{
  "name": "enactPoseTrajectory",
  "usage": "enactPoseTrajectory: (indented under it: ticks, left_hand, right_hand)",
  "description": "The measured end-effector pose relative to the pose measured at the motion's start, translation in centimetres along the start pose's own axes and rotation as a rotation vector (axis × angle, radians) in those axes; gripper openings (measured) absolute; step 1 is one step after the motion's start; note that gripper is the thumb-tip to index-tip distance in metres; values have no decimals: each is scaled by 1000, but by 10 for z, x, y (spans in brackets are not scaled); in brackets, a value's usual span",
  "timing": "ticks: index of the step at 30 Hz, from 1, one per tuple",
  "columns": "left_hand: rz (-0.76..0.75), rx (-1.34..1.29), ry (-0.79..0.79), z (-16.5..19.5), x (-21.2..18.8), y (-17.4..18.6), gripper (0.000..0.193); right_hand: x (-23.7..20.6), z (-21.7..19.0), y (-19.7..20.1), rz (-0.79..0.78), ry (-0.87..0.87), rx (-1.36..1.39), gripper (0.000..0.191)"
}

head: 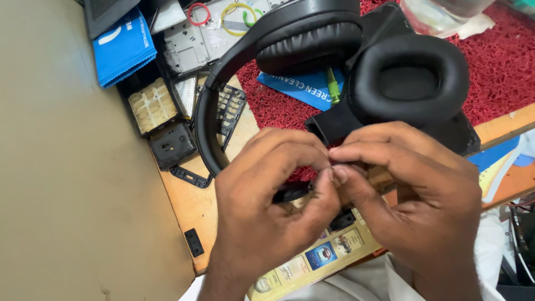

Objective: The person manipulates a small metallic component and wires with both hands, then picks up a black over-ear headphone and inspects the earcup and headband. The person continues to handle the headphone, rotating it to view different parts.

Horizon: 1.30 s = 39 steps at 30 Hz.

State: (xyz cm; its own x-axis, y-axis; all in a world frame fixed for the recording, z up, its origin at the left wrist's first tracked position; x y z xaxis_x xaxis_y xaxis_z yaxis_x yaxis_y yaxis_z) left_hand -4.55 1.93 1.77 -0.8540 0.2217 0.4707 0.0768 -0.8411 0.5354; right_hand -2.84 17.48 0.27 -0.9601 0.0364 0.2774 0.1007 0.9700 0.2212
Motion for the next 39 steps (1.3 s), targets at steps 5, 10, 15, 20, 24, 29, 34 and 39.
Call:
enactPoseTrajectory:
  ticks: [5, 10, 15, 20, 24, 29, 34, 39]
  left_hand:
    - [-16, -73, 115, -6, -2, -2, 13]
    - [-34, -147, 167, -14, -9, -5, 8]
    - [-69, -160, 172, -20, -12, -5, 8]
    - [-116, -173, 169, -21, -11, -5, 8]
    - [-122, -185, 189, -17, -7, -5, 8]
    - [-117, -134, 212, -10, 0, -5, 11]
    - [-108, -114, 203, -8, 3, -6, 11]
    - [-142, -147, 237, -8, 2, -7, 8]
  right_hand:
    - [-1, 5, -1, -20, 28, 76, 16]
    - [0, 8, -2, -40, -17, 63, 12]
    - [3, 9, -3, -76, -51, 49, 12]
    - [4, 13, -2, -109, -84, 100, 10]
    - [2, 17, -1, -122, -100, 152, 8]
    - [-2, 21, -2, -94, -144, 273, 7]
    - [0, 22, -2, -104, -122, 262, 5]
    - [1, 20, -2, -110, -120, 224, 6]
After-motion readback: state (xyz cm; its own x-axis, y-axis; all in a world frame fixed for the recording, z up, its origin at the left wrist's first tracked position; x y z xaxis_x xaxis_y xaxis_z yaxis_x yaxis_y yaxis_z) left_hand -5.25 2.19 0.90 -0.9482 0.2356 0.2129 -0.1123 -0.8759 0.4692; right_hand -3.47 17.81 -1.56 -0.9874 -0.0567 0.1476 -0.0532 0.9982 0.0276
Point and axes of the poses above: each hand's wrist, its own x-axis towards the middle knuckle, its own y-axis out of the back of the hand, z = x × y, the point moved 4 cm from there along x, towards the middle knuckle, and after that the axes turned 11 degrees about x, right-handed, at the moved point
